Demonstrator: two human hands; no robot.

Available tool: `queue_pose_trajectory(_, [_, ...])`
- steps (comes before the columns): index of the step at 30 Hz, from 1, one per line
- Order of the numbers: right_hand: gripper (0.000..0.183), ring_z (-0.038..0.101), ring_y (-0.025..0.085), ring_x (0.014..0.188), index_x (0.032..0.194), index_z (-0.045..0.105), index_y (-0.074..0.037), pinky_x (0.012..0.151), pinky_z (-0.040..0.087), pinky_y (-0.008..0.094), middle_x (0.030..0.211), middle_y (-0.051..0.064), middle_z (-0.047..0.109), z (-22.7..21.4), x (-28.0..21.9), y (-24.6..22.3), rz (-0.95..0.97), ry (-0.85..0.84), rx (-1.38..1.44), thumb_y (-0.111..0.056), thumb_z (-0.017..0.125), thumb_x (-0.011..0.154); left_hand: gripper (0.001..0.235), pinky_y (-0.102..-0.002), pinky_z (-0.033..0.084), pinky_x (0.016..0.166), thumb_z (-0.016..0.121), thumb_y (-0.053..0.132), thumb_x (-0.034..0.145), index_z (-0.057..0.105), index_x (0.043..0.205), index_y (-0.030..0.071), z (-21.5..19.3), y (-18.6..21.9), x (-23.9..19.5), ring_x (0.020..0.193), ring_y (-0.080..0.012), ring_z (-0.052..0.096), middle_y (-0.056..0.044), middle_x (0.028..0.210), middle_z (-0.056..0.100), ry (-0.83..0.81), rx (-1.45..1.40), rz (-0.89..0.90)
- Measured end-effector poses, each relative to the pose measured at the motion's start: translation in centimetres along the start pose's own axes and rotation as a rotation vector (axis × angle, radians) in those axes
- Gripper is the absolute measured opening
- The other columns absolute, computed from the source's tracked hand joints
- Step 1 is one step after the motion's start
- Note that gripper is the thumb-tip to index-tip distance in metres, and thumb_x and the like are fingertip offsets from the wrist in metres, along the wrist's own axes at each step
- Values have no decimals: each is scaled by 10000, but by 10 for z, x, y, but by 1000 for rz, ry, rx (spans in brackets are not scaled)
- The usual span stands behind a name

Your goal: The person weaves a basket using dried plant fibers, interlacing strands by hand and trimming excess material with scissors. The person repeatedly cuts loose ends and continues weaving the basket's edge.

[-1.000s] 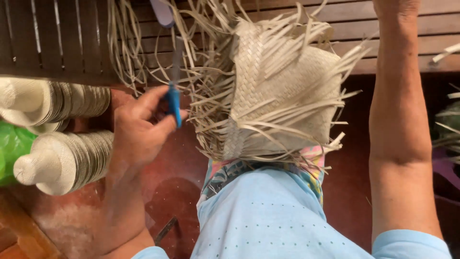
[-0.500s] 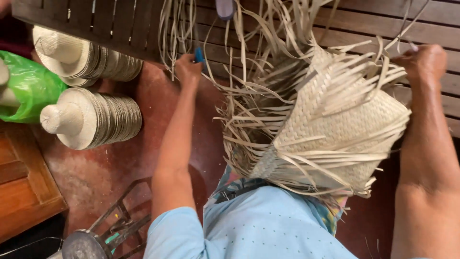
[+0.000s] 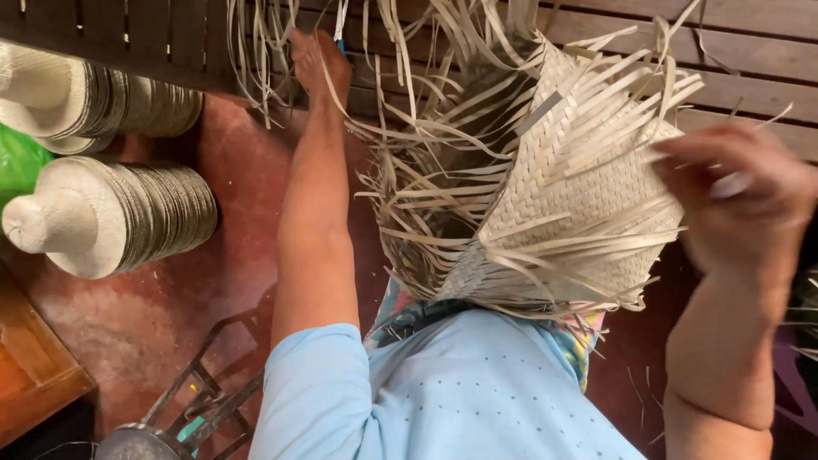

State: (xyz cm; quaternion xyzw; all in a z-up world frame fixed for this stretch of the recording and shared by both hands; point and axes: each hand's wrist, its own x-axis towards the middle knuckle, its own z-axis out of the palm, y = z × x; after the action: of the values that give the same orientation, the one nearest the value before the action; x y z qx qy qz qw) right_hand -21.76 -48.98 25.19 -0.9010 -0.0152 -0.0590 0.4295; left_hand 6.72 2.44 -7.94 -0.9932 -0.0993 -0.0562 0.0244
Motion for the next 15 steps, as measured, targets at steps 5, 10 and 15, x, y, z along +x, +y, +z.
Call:
queue_pose_trajectory(5, [391, 491, 124, 662, 1352, 673, -144, 513, 444, 254, 1162, 161, 593, 61, 5, -84, -505, -234, 3, 62, 701, 1021, 172, -676, 571, 438, 721, 102, 966, 633, 985, -45, 29, -3, 7, 619, -435, 615, -281, 782, 583, -239, -493, -139])
queue_pose_trajectory(10, [457, 601, 226, 811, 1211, 735, -205, 535, 411, 312, 1109, 90, 582, 72, 2, -99, -579, -183, -300, 160, 610, 967, 261, -582, 447, 557, 683, 120, 1011, 508, 819, 145, 43, -4, 1, 649, -280, 408, -128, 762, 417, -224, -536, -75])
queue_pose_trajectory(15, [157, 598, 299, 843, 1090, 726, -112, 612, 442, 360, 1121, 120, 578, 64, -4, -108, -568, -200, -249, 22, 651, 1057, 217, -457, 551, 519, 627, 24, 679, 745, 681, 206, -98, -8, -35, 656, -249, 737, -26, 694, 765, -53, -723, -212])
